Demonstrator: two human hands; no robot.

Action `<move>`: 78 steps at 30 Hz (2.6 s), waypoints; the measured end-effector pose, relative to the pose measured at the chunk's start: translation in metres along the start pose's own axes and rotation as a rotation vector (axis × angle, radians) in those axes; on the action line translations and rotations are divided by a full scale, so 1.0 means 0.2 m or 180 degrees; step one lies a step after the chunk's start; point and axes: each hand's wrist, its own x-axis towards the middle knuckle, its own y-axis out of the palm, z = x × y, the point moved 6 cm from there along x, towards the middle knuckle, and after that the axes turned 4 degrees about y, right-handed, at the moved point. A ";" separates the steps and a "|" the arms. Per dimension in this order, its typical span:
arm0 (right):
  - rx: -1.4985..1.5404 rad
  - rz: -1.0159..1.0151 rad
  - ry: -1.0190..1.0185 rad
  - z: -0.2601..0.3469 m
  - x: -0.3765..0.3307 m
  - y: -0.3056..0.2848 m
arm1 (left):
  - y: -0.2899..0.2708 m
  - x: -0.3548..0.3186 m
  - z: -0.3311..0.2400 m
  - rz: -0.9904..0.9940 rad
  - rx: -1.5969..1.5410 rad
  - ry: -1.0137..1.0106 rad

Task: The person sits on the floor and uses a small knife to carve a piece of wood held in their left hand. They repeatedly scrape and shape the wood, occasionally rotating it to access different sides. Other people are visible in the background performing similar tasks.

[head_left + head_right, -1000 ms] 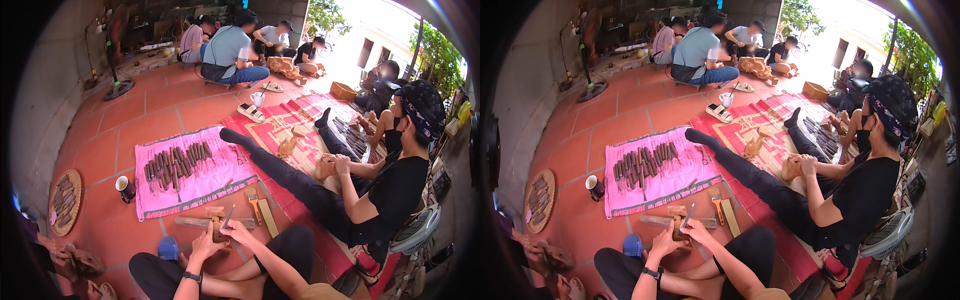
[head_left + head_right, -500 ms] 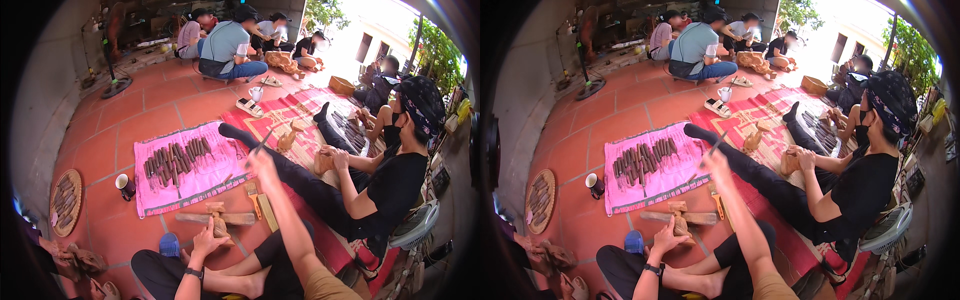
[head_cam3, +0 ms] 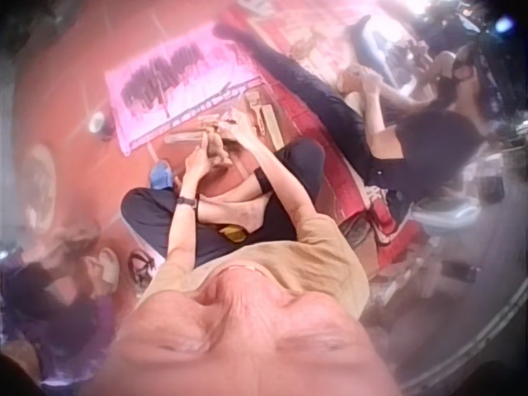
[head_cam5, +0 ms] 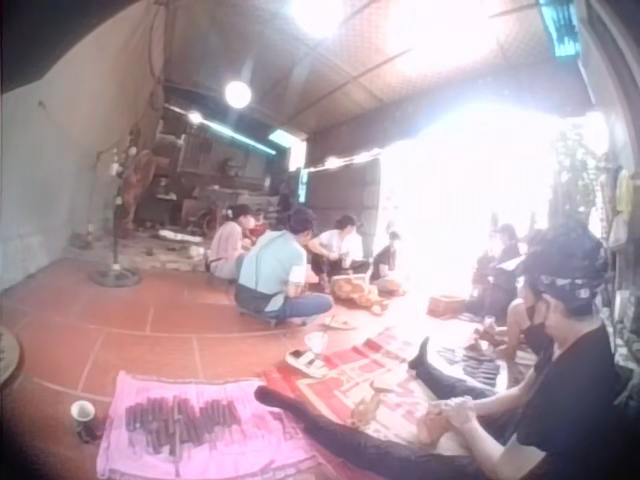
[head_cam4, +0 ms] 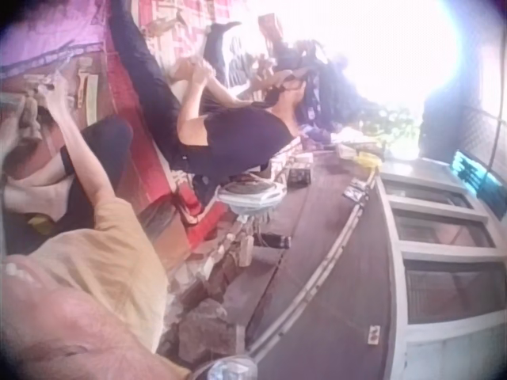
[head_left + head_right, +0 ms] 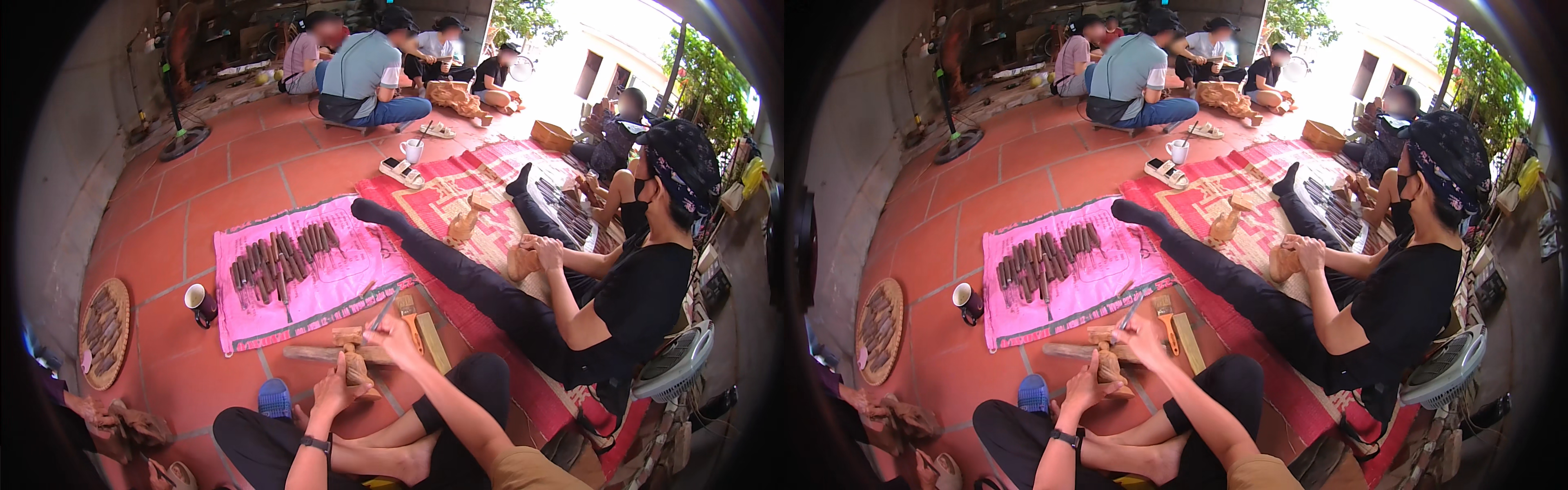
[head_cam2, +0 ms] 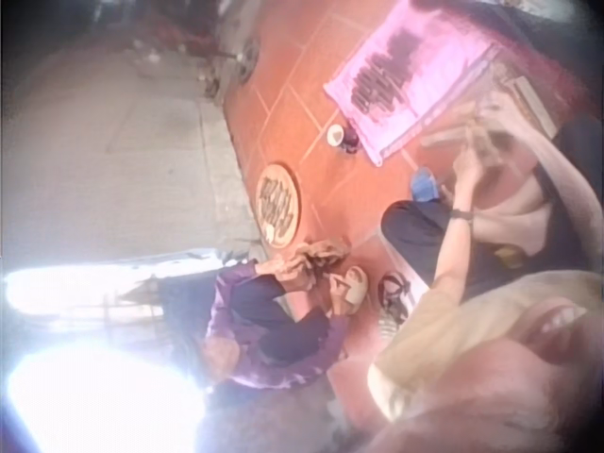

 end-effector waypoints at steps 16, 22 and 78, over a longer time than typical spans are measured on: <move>0.0446 0.0208 0.0429 -0.40 -0.18 0.13 | 0.01 0.00 0.02 -0.0079 -0.0241 -0.0020; 0.0500 0.0457 0.0269 -0.41 -0.19 0.16 | -0.01 0.01 0.00 -0.0030 -0.0233 -0.0061; -0.0049 -0.0131 -0.0011 -0.41 -0.11 0.11 | 0.03 0.03 0.02 -0.0176 -0.0402 0.0156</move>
